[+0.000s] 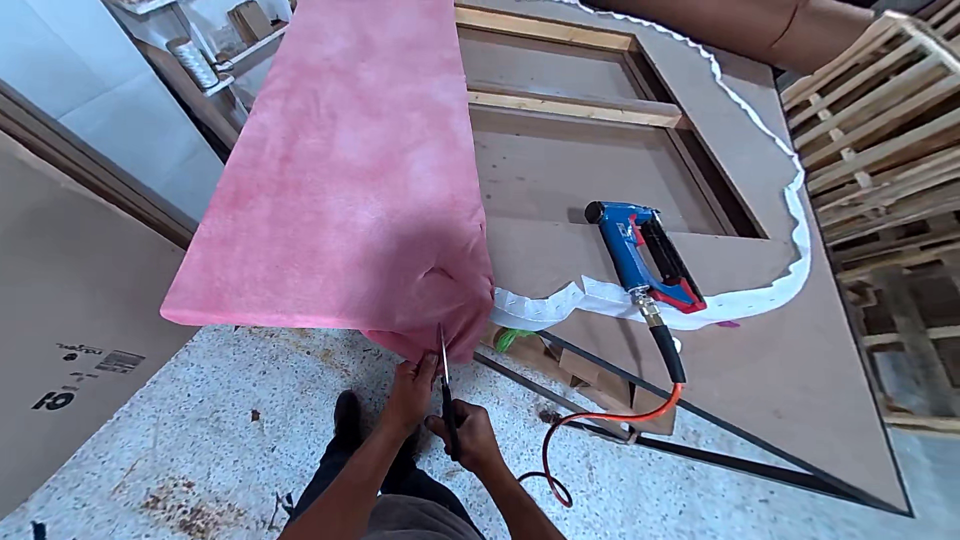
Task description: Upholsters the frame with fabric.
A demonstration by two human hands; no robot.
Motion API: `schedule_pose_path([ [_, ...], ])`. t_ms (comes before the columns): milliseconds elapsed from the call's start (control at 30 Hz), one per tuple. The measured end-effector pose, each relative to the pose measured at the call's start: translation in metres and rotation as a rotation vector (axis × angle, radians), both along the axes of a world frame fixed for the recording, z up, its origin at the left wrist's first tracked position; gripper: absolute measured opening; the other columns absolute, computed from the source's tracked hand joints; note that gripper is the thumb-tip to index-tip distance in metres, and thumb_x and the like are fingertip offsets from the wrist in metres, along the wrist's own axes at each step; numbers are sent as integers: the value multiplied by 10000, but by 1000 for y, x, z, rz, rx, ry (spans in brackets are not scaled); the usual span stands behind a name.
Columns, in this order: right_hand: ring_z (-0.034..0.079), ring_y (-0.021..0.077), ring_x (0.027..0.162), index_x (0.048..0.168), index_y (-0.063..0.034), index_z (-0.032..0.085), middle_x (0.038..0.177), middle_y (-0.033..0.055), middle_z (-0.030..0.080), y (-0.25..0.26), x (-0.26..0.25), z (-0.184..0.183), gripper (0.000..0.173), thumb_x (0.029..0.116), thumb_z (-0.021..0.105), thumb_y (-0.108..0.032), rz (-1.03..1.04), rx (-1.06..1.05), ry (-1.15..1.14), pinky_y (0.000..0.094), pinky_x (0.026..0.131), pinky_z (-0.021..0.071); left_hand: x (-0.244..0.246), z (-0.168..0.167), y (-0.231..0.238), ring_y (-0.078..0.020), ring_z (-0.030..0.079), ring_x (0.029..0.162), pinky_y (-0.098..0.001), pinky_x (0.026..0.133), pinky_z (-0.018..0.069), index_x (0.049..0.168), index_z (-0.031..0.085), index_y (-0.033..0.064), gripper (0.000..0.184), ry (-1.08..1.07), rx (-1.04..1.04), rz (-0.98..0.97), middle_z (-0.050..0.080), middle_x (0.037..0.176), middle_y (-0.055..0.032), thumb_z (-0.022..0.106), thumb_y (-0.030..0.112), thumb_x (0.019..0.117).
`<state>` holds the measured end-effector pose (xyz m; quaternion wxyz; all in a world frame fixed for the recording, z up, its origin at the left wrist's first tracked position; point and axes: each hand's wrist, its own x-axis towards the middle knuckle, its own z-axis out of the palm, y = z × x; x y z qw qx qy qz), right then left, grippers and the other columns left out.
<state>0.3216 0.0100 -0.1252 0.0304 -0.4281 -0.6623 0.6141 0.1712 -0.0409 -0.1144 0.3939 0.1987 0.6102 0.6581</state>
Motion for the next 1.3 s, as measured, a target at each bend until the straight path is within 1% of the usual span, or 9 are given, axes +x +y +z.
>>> schedule_pose_path([
  [100, 579, 94, 500, 783, -88, 638, 607, -31, 592, 9, 0, -9, 389, 804, 828, -427, 31, 17, 90, 310, 509, 534, -4, -2, -1, -27, 521, 598, -219, 600, 470, 901, 674, 52, 307, 14, -24, -29, 589, 711, 58, 459, 194, 1067],
  [267, 523, 12, 590, 927, -57, 643, 696, -78, 569, 27, -19, -22, 541, 743, 821, -534, 114, 83, 178, 245, 575, 479, -9, 1, -4, -20, 542, 642, -217, 652, 490, 906, 658, 72, 270, 0, -31, -79, 583, 725, 73, 473, 189, 1065],
  [433, 551, 38, 493, 796, -72, 649, 592, -61, 583, 32, -27, -30, 372, 772, 855, -381, 46, 100, 182, 261, 498, 506, -14, -6, -8, -5, 552, 655, -213, 659, 492, 876, 650, 105, 279, 14, -69, -101, 584, 717, 95, 465, 197, 1064],
  [533, 552, 38, 490, 781, -89, 646, 587, -69, 580, 35, -27, -28, 378, 772, 856, -403, 56, 67, 193, 256, 494, 503, -17, -15, -12, -1, 579, 691, -219, 689, 510, 874, 667, 107, 292, 81, -63, -115, 621, 749, 98, 468, 208, 1062],
  [667, 561, 40, 533, 839, -89, 661, 634, -78, 589, 42, -36, 0, 491, 735, 834, -537, 83, -1, 194, 262, 526, 512, -16, -20, -10, -8, 590, 676, -240, 688, 523, 843, 677, 93, 313, 115, -77, -103, 627, 721, 79, 483, 208, 1060],
  [833, 536, 61, 421, 762, -111, 623, 541, -66, 557, 21, -36, 39, 349, 798, 839, -382, -44, -208, 174, 259, 425, 501, -23, -35, -16, 3, 584, 683, -220, 686, 513, 863, 673, 61, 343, 250, 5, -121, 629, 740, 58, 478, 250, 1073],
  [1033, 543, 66, 418, 727, -123, 620, 516, -50, 554, 15, -54, 87, 441, 755, 849, -499, -180, -419, 188, 238, 417, 487, -24, -38, -18, -48, 624, 696, -287, 694, 541, 882, 703, 57, 366, 351, -189, -112, 657, 741, 17, 480, 291, 1053],
  [1200, 512, 57, 394, 722, -104, 624, 503, -33, 544, 6, -62, 101, 355, 841, 810, -382, -248, -447, 198, 221, 386, 450, -26, -41, -25, -16, 627, 715, -241, 710, 542, 895, 699, 34, 330, 353, -155, -86, 663, 755, 23, 477, 230, 1042],
  [1300, 518, 64, 410, 750, -94, 611, 523, -23, 543, 11, -64, 113, 366, 860, 786, -395, -243, -480, 167, 217, 392, 443, -29, -41, -29, -28, 636, 713, -254, 708, 551, 899, 702, 27, 362, 394, -159, -90, 671, 759, 7, 483, 275, 1043],
])
